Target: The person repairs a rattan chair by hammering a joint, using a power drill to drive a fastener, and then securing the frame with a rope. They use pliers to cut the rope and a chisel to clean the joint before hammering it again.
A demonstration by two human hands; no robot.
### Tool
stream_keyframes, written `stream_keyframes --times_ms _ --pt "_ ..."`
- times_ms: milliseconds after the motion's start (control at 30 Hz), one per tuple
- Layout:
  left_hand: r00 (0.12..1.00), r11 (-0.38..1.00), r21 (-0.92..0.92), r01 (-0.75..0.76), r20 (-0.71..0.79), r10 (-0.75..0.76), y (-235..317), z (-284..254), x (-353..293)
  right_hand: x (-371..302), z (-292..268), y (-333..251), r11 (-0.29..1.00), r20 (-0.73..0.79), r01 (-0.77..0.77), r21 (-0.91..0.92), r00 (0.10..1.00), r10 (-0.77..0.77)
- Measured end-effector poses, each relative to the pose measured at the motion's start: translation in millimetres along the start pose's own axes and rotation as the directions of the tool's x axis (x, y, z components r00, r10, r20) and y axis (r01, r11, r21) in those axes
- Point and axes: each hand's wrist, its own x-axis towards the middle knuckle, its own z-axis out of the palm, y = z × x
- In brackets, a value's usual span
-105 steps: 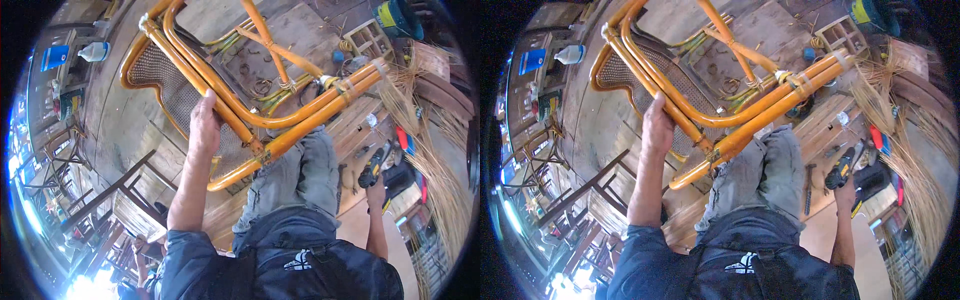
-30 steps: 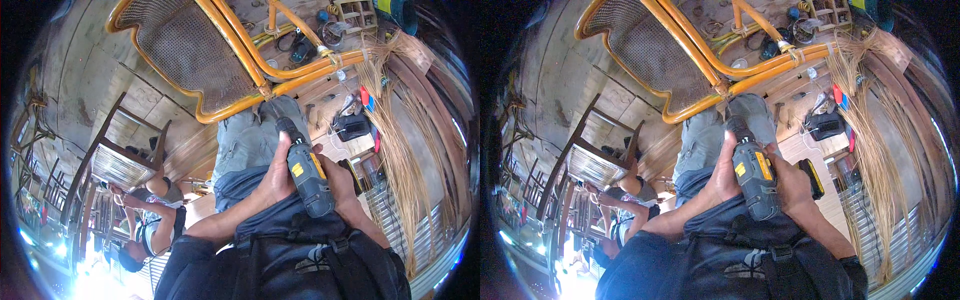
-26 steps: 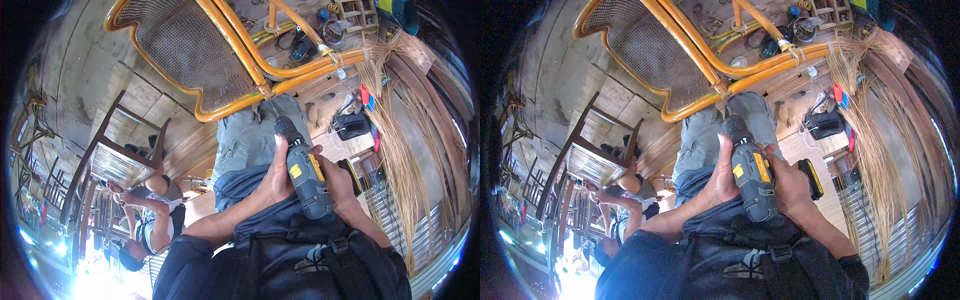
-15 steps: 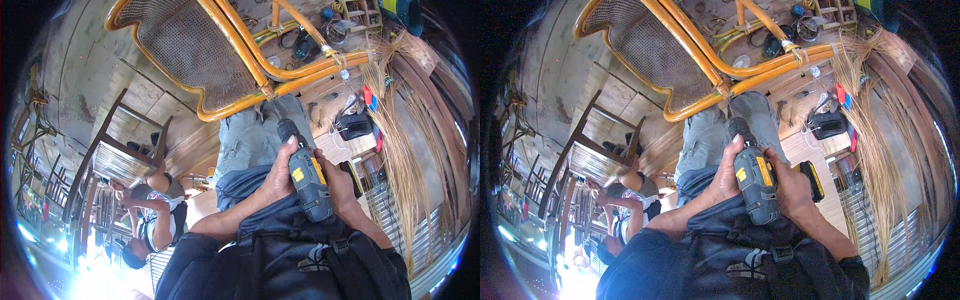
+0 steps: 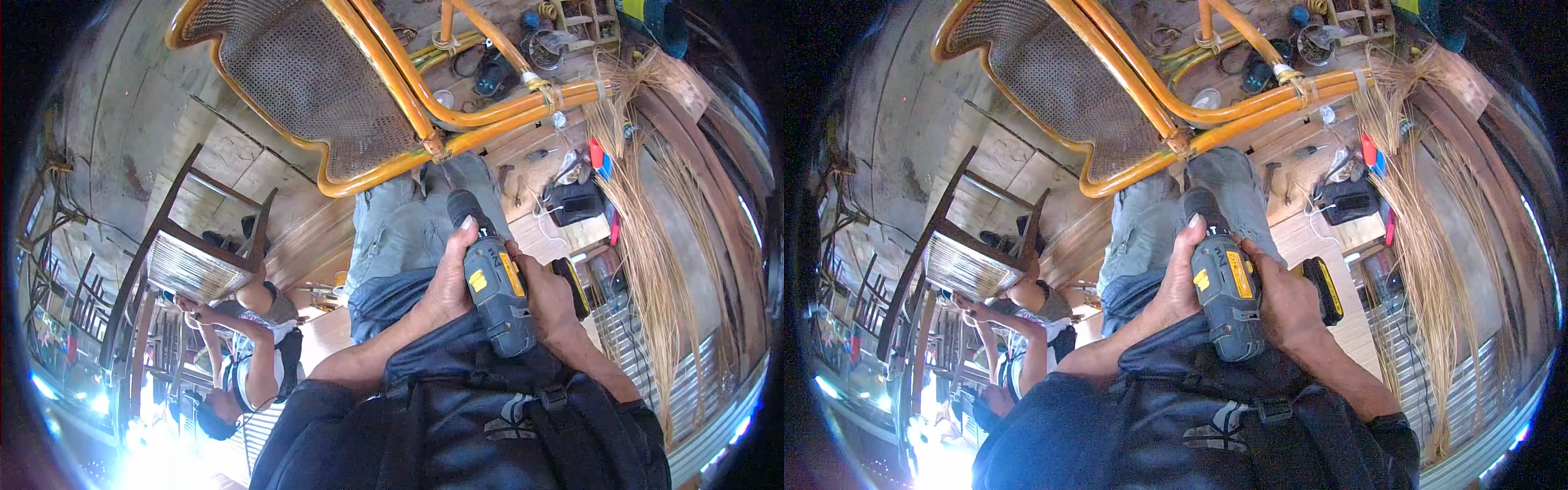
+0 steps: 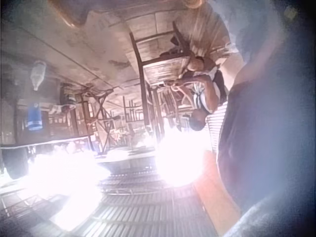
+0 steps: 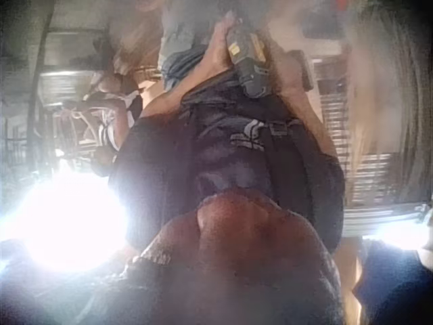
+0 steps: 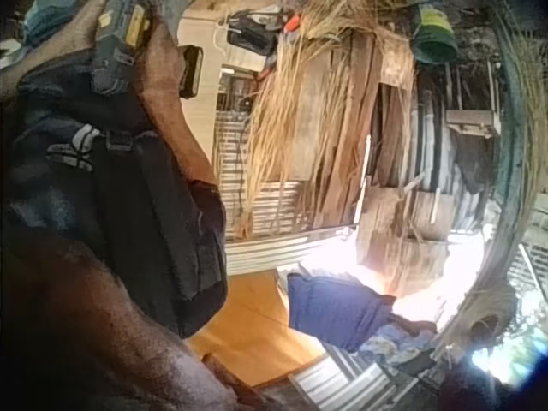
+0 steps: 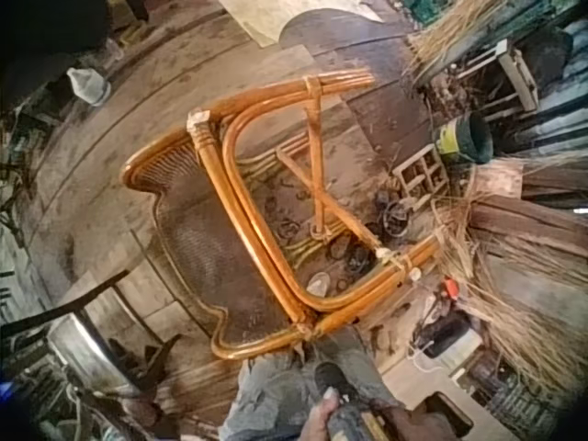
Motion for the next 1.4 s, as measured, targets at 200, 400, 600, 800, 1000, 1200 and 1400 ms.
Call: stream_keyframes --times_ms 200,400,600,800,1000,1200,1400 --pt "1.0 0.999 -0.03 0.013 -0.023 -0.013 6.3 -1.0 3.6 5.2 4.9 1.2 0.999 -0.043 0.03 0.039 0.999 -0.028" --pt "0.998 0.997 -0.061 0.053 0.028 -0.051 10.3 -3.9 5.2 8.8 0.9 -1.7 1.0 0.014 -0.018 -0.005 1.0 0.018" --pt "1.0 0.999 -0.047 0.02 -0.016 -0.021 11.7 -0.3 5.7 11.0 2.3 2.5 1.0 -0.016 0.012 0.021 1.0 -0.011" --pt "0.999 0.999 -0.03 0.026 -0.033 -0.027 11.0 -2.8 9.5 12.8 2.6 2.1 1.0 0.021 -0.023 0.009 1.0 0.022" --pt "1.0 0.999 -0.05 0.015 0.015 -0.014 8.9 -13.4 15.8 15.4 6.5 2.3 1.0 0.008 0.007 -0.01 1.0 -0.007" --pt "1.0 0.998 -0.059 -0.012 -0.003 0.012 13.6 -12.2 18.9 21.2 14.4 10.6 0.999 -0.03 0.045 -0.012 0.999 -0.045" --pt "1.0 0.999 -0.05 0.013 0.014 -0.013 14.2 -18.2 24.7 25.7 7.7 5.6 1.0 0.008 0.004 0.009 1.0 -0.004"
